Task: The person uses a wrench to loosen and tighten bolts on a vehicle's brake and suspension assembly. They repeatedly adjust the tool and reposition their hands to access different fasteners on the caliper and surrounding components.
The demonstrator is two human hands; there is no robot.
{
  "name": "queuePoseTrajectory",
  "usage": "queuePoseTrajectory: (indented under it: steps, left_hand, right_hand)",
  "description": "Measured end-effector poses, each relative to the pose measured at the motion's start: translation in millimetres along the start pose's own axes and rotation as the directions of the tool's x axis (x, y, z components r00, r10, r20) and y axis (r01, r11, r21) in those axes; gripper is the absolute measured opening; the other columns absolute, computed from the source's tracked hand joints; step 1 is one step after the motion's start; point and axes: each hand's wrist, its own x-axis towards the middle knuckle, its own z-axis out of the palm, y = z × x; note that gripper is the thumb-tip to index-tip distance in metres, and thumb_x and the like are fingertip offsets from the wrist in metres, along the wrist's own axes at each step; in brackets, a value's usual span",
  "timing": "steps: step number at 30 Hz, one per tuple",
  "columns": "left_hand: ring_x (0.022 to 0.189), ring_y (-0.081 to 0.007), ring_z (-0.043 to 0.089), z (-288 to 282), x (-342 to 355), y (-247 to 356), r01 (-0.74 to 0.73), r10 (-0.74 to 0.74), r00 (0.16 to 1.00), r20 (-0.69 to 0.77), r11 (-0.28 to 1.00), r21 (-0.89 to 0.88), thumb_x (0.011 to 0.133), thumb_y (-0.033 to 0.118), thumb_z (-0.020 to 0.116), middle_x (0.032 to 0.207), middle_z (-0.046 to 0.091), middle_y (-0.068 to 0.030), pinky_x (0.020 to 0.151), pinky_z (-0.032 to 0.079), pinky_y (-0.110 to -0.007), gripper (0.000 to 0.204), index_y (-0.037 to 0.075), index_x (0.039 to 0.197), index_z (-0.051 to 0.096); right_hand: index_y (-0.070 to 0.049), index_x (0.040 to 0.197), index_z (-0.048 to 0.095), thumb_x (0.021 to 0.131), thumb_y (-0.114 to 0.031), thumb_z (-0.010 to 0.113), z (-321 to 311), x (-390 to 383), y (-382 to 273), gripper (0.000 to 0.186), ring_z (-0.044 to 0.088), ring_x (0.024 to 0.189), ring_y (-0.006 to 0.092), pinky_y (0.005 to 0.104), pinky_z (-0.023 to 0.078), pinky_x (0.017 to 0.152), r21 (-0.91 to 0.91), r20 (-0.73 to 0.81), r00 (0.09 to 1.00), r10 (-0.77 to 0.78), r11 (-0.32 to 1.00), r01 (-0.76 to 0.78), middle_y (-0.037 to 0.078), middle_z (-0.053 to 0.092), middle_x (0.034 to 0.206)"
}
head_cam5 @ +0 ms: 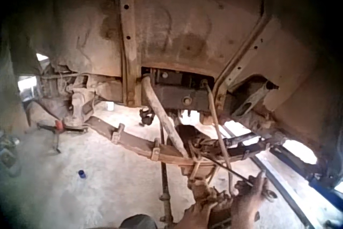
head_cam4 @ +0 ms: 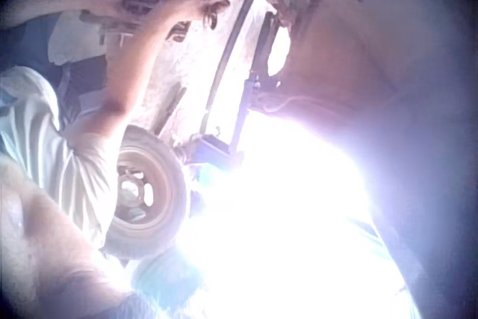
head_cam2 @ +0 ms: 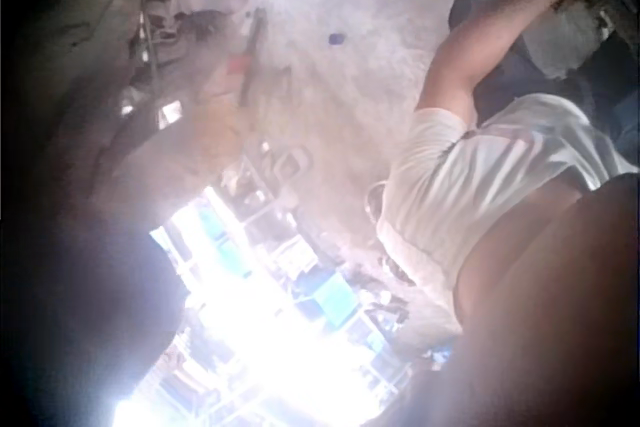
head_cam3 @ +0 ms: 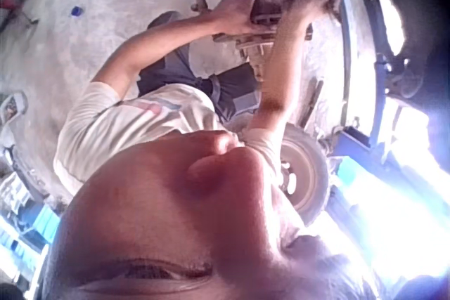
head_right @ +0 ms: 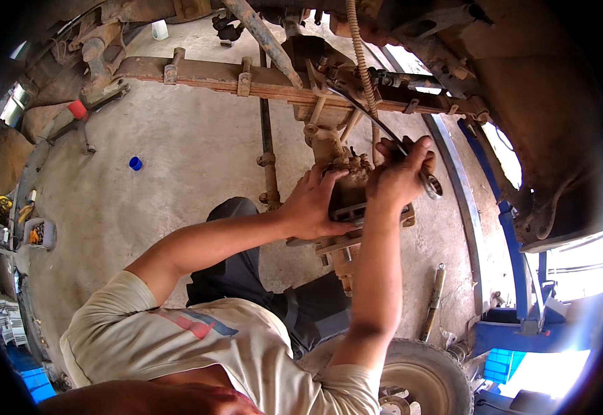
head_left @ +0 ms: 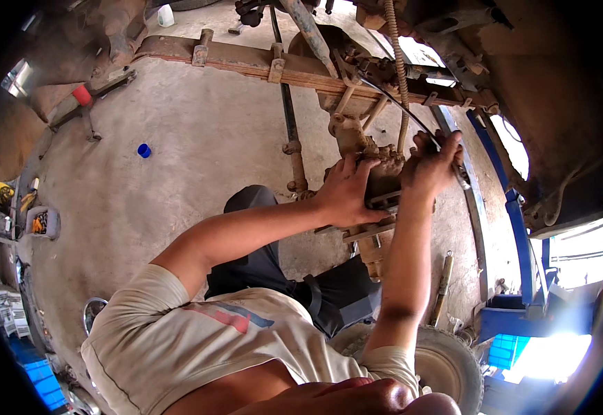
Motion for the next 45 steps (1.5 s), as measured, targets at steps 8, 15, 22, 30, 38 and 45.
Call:
queuePoseTrajectory:
  steps: [8, 15, 22, 30, 38, 45]
  left_hand:
    - [0.118, -0.0457, 0.038, -2.2, -1.3, 1.2, -0.011, 0.011, 1.0, 0.002, 1.0, 0.009, 0.068, 0.048, 0.078, 0.127, 0.034, -0.0291, 0.102, 0.033, -0.049, 0.095, 0.0, 0.136, 0.03]
    - [0.123, -0.0441, 0.036, 0.5, 0.7, -2.6, -0.017, 0.017, 1.0, 0.009, 1.0, 0.019, 0.068, 0.048, 0.078, 0.129, 0.033, -0.0272, 0.104, 0.032, -0.048, 0.096, 0.002, 0.137, 0.028]
    - [0.121, -0.0465, 0.036, 1.6, 1.7, 3.0, 0.02, -0.022, 0.998, 0.059, 0.999, 0.028, 0.07, 0.054, 0.075, 0.129, 0.033, -0.0271, 0.104, 0.032, -0.05, 0.098, 0.004, 0.139, 0.026]
    - [0.119, -0.0471, 0.038, 0.0, -2.8, -1.7, -0.028, 0.028, 1.0, -0.008, 0.999, 0.019, 0.07, 0.057, 0.074, 0.126, 0.034, -0.0267, 0.102, 0.033, -0.052, 0.098, 0.006, 0.139, 0.026]
    - [0.117, -0.0426, 0.04, 1.1, -1.4, 1.0, -0.028, 0.029, 0.999, -0.035, 0.999, 0.023, 0.067, 0.047, 0.079, 0.123, 0.036, -0.0238, 0.1, 0.035, -0.048, 0.097, 0.003, 0.137, 0.029]
    - [0.12, -0.0444, 0.037, -3.1, -1.2, -0.3, 0.035, -0.035, 0.999, -0.012, 0.999, 0.011, 0.067, 0.047, 0.079, 0.129, 0.034, -0.0263, 0.102, 0.033, -0.048, 0.098, 0.004, 0.138, 0.028]
  right_hand:
    - [-0.005, 0.09, 0.058, 0.098, -0.043, 0.044, -44.0, 10.7, -95.1, 0.041, 0.06, 0.049, 0.0176, 0.0243, 0.05, 0.047, -0.031, 0.281, 0.956, -0.089, 0.994, 0.102, 0.013, 0.066, 0.08]
    - [0.008, 0.125, 0.05, 0.098, -0.041, 0.048, -25.1, 70.0, -131.0, 0.056, 0.061, 0.068, 0.0149, 0.023, 0.052, 0.062, -0.242, 0.48, 0.873, -0.093, 0.942, 0.234, 0.023, 0.062, 0.116]
    - [-0.005, 0.103, 0.057, 0.098, -0.033, 0.052, -15.2, 155.9, -44.3, 0.029, 0.06, 0.081, 0.0197, 0.0291, 0.045, 0.066, 0.004, 0.325, 0.933, 0.155, 0.986, -0.165, 0.01, 0.066, 0.105]
    - [-0.004, 0.098, 0.055, 0.099, -0.032, 0.049, -1.3, 106.8, -9.9, 0.029, 0.061, 0.063, 0.0176, 0.0248, 0.052, 0.055, 0.014, 0.287, 0.938, 0.195, 0.978, -0.207, 0.018, 0.067, 0.094]
    - [-0.003, 0.113, 0.051, 0.1, -0.032, 0.047, 11.7, 61.5, -3.9, 0.032, 0.064, 0.066, 0.0188, 0.0273, 0.054, 0.058, -0.03, 0.296, 0.944, 0.148, 0.989, -0.146, 0.016, 0.066, 0.096]
    - [0.0, 0.113, 0.052, 0.1, -0.029, 0.048, 29.4, 32.0, 2.4, 0.032, 0.065, 0.067, 0.0201, 0.0279, 0.056, 0.058, -0.028, 0.233, 0.962, 0.145, 0.989, -0.143, 0.017, 0.066, 0.096]
